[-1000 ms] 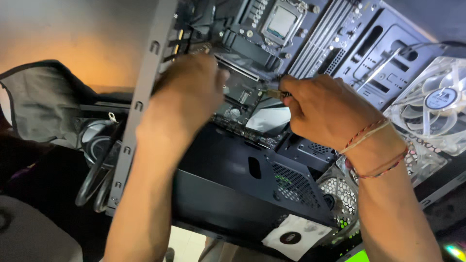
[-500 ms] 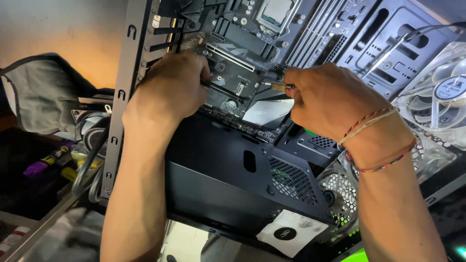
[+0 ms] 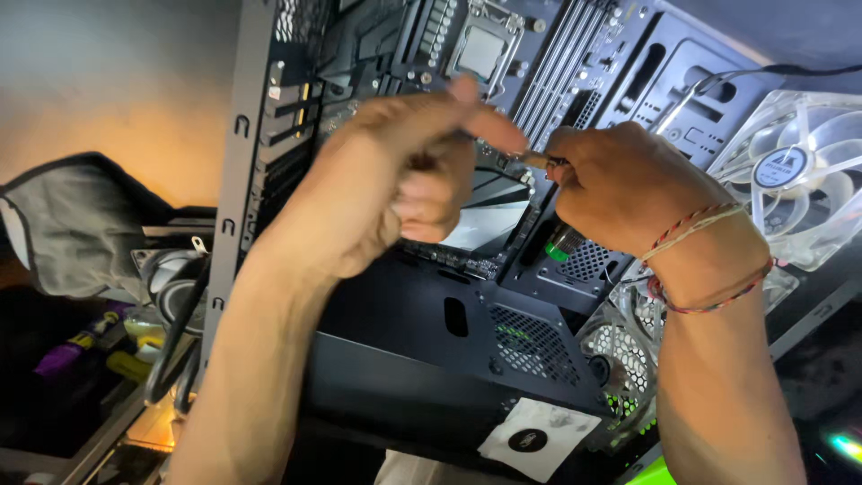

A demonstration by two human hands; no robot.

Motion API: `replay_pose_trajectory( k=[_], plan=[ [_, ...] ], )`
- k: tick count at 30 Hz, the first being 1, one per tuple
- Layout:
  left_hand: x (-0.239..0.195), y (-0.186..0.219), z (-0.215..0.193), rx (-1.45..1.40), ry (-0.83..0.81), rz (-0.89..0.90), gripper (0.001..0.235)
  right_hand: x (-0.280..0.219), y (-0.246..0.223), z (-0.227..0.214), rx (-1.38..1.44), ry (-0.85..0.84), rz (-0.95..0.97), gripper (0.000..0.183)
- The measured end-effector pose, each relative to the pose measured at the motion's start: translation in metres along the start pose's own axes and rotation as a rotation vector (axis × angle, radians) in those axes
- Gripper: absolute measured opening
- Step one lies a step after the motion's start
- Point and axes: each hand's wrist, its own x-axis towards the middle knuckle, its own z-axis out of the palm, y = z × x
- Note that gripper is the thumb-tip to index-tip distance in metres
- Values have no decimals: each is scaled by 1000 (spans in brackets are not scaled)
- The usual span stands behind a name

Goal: The person uses a screwdriver to tighten screws on the motherboard inside a computer case. They then handle a small white connector and a green plastic object, moving them around the workspace.

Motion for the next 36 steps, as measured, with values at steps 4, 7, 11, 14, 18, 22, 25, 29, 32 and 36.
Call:
replay_pose_trajectory(
  k=[4, 7, 11, 14, 18, 22, 25, 29, 32, 36],
  plan=[
    [9, -14, -1, -501, -36, 57, 47, -4, 1, -2, 31, -39, -6, 26],
    [14, -22, 0, -699, -102, 125, 53, -7, 2, -4, 50, -26, 8, 15],
    [10, -16, 0, -669, -161, 78, 61, -1, 8, 1, -11, -6, 6, 30],
    [8, -10, 6, -657, -119, 54, 65, 6, 16, 7, -52, 41, -80, 47],
    [9, -7, 7, -639, -92, 84, 53, -9, 6, -6, -1, -30, -20, 40],
    [13, -15, -3, -382, 77, 219, 39, -5, 17, -6, 52, -48, -5, 26],
    [16, -12, -4, 68, 313, 196, 23, 2, 28, 1, 0, 6, -72, 28],
    [15, 4, 15, 472, 372, -53, 33, 8, 43, 7, -16, 105, -166, 24],
    [21, 9, 31, 735, 242, -246, 39, 15, 54, 12, -36, 106, -134, 22],
    [43, 12, 41, 928, 143, -268, 32, 28, 69, 20, -35, 244, -238, 15]
  ],
)
